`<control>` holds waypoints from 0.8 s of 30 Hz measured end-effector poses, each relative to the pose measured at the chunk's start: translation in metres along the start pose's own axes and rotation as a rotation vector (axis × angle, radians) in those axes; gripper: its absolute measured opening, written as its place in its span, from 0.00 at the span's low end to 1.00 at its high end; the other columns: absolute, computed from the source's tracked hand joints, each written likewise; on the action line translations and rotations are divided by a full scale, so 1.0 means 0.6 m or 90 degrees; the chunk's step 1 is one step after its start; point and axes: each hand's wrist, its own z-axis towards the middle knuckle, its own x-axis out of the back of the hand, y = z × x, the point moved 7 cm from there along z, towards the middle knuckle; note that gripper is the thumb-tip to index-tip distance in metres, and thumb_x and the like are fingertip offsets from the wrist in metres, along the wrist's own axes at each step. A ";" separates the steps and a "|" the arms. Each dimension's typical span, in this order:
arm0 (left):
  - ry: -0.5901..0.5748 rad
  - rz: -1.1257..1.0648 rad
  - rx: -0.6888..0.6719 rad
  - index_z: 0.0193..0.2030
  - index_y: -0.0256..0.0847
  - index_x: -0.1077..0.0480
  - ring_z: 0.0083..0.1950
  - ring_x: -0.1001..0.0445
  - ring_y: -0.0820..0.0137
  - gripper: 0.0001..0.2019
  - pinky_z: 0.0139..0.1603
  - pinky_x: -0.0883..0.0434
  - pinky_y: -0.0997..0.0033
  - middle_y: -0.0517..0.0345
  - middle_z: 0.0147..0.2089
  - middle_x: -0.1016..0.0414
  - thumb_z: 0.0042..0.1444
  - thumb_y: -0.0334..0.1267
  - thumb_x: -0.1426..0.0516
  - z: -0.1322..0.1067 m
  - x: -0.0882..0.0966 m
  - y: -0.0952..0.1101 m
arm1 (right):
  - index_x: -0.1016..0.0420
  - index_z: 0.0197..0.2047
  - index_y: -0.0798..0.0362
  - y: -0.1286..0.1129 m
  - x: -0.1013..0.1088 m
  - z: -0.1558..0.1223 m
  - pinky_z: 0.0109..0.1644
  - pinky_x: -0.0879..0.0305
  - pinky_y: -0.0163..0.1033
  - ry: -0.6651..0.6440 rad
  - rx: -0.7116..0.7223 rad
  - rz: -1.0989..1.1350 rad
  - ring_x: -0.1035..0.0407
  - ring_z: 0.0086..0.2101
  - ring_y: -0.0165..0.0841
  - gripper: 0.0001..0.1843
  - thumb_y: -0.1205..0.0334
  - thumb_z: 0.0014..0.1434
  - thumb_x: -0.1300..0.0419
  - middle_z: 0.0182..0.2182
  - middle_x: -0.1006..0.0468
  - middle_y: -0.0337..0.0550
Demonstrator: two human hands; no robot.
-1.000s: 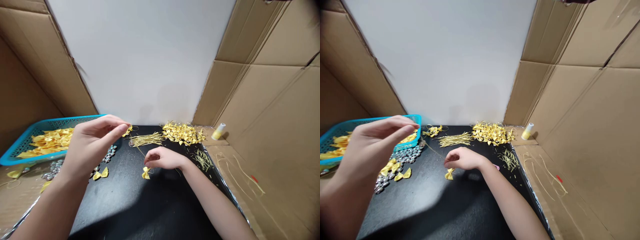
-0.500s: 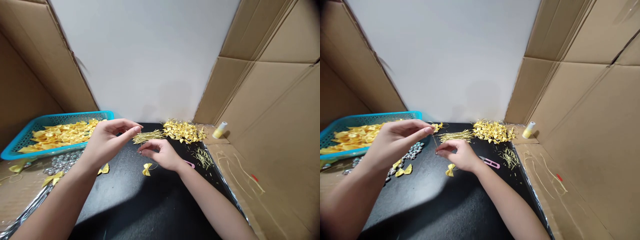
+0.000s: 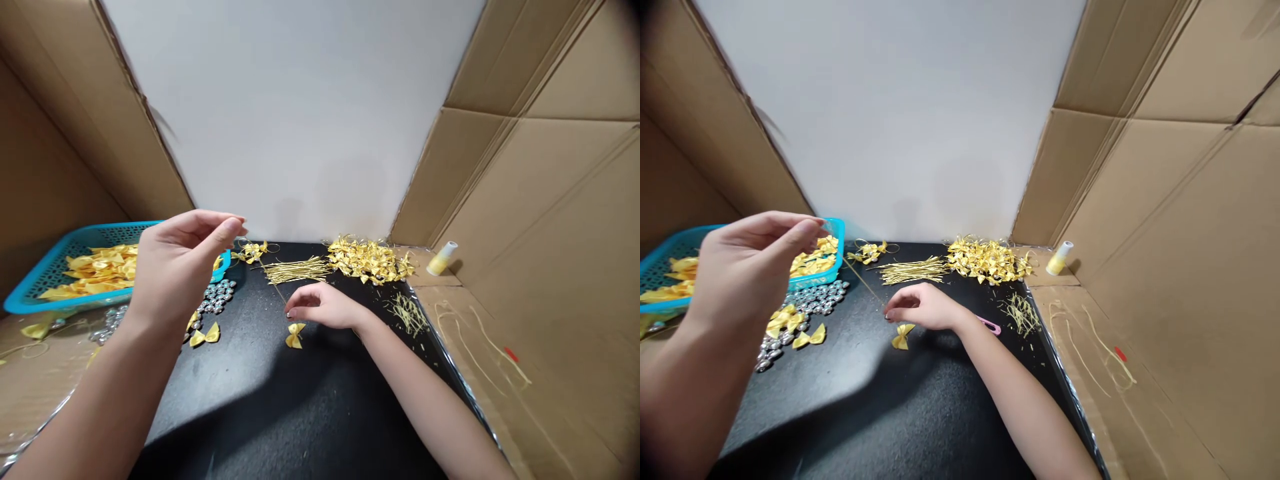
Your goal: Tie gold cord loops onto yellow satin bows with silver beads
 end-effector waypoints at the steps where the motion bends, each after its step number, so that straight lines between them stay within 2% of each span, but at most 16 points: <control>1: 0.005 -0.001 -0.002 0.29 0.44 0.20 0.26 0.29 0.79 0.03 0.29 0.33 0.80 0.63 0.26 0.21 0.50 0.39 0.35 0.000 0.001 0.000 | 0.23 0.34 0.54 0.001 0.000 0.000 0.47 0.30 0.40 -0.007 0.001 0.001 0.25 0.35 0.31 0.04 0.64 0.53 0.34 0.31 0.20 0.39; 6: 0.032 -0.020 -0.013 0.28 0.42 0.21 0.25 0.32 0.78 0.05 0.26 0.36 0.78 0.63 0.24 0.23 0.50 0.40 0.34 0.004 0.009 -0.004 | 0.23 0.34 0.54 -0.010 0.003 -0.007 0.47 0.29 0.40 -0.018 0.012 -0.028 0.25 0.36 0.31 0.05 0.63 0.53 0.34 0.32 0.20 0.40; 9: 0.028 -0.058 0.035 0.30 0.42 0.21 0.25 0.34 0.78 0.06 0.26 0.37 0.77 0.62 0.26 0.24 0.51 0.41 0.34 0.011 0.014 -0.020 | 0.23 0.35 0.53 -0.019 0.002 -0.010 0.47 0.30 0.40 -0.019 0.025 -0.051 0.25 0.35 0.30 0.05 0.64 0.52 0.34 0.33 0.19 0.39; 13: -0.037 -0.173 0.136 0.29 0.42 0.22 0.27 0.35 0.77 0.06 0.26 0.36 0.76 0.61 0.29 0.25 0.51 0.41 0.34 0.018 0.003 -0.039 | 0.23 0.34 0.53 -0.033 0.002 -0.014 0.44 0.30 0.39 0.002 0.051 -0.065 0.27 0.33 0.29 0.07 0.63 0.51 0.32 0.30 0.21 0.37; 18: -0.144 -0.268 0.236 0.27 0.41 0.26 0.26 0.38 0.77 0.09 0.22 0.38 0.75 0.52 0.40 0.20 0.51 0.41 0.34 0.016 -0.026 -0.048 | 0.22 0.34 0.53 -0.046 0.002 -0.020 0.45 0.31 0.40 0.021 0.063 -0.080 0.28 0.33 0.29 0.08 0.63 0.49 0.30 0.29 0.21 0.37; 21: -0.185 -0.298 0.286 0.26 0.41 0.29 0.23 0.43 0.79 0.12 0.20 0.42 0.75 0.53 0.35 0.20 0.48 0.42 0.33 0.013 -0.036 -0.052 | 0.22 0.34 0.53 -0.053 0.002 -0.023 0.46 0.31 0.40 0.030 0.075 -0.098 0.28 0.33 0.29 0.08 0.62 0.49 0.31 0.30 0.22 0.37; 24: -0.194 -0.325 0.338 0.26 0.42 0.32 0.20 0.46 0.81 0.15 0.16 0.47 0.76 0.61 0.24 0.28 0.44 0.43 0.31 0.014 -0.039 -0.059 | 0.22 0.35 0.53 -0.058 -0.001 -0.024 0.47 0.32 0.40 0.023 0.091 -0.117 0.28 0.34 0.29 0.08 0.61 0.50 0.31 0.31 0.21 0.38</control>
